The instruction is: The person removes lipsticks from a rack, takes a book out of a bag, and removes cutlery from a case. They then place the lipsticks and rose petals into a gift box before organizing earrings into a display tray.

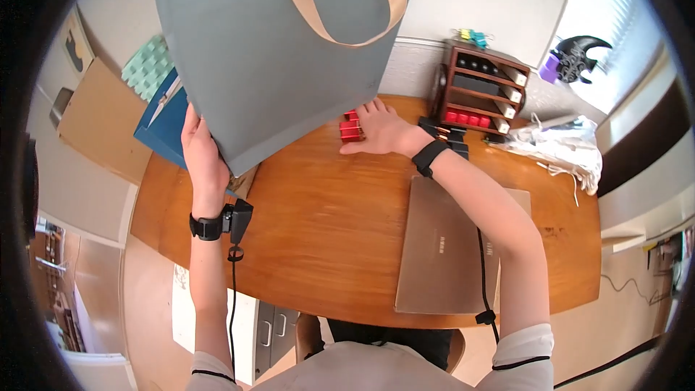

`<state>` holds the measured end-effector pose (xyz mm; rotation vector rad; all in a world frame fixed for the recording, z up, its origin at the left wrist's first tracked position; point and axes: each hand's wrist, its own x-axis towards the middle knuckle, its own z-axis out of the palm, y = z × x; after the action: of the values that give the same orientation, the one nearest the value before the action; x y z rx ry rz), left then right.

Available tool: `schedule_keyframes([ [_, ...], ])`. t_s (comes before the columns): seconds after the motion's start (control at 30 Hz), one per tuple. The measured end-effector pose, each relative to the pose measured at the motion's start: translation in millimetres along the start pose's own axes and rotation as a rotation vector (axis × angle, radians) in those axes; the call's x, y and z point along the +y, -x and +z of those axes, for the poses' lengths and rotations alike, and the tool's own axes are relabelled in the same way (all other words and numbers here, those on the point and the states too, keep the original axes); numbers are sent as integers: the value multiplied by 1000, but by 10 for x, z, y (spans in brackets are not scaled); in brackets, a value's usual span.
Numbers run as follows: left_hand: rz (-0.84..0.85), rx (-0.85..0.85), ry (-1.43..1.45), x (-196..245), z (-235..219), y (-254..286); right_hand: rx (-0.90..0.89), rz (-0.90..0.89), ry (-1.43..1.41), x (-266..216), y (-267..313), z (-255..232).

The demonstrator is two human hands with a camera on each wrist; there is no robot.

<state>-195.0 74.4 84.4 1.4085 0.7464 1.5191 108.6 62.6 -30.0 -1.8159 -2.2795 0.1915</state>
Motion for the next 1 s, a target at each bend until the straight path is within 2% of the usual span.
schedule_keyframes([
  [0.2,-20,41,6,-48,-10,-16,-120,-59,29,146,-322,127],
  [0.3,-8,39,24,-98,24,-40,-191,-65,-10,92,-341,16],
  [0.37,-5,7,22,-158,32,-60,-245,-58,3,89,-285,-53],
  [0.47,-40,8,89,-206,114,-75,-171,-127,-27,79,-38,-81],
  [0.57,-59,-34,112,-340,199,-110,-275,-104,-65,70,187,-214],
  [0.67,-135,-50,162,-416,360,-133,-203,-168,39,121,434,-280],
  [0.8,-179,-105,158,-623,542,-257,-203,-67,-33,123,743,-579],
  [0.87,-190,-138,150,-765,633,-349,-137,-4,-40,169,873,-625],
  [0.9,-168,-152,118,-865,663,-431,-104,29,-43,201,942,-641],
  [0.93,-146,-165,87,-984,669,-524,43,10,-79,212,1040,-617],
  [1.0,-97,-155,0,-1117,673,-671,60,37,-100,196,1128,-637],
])
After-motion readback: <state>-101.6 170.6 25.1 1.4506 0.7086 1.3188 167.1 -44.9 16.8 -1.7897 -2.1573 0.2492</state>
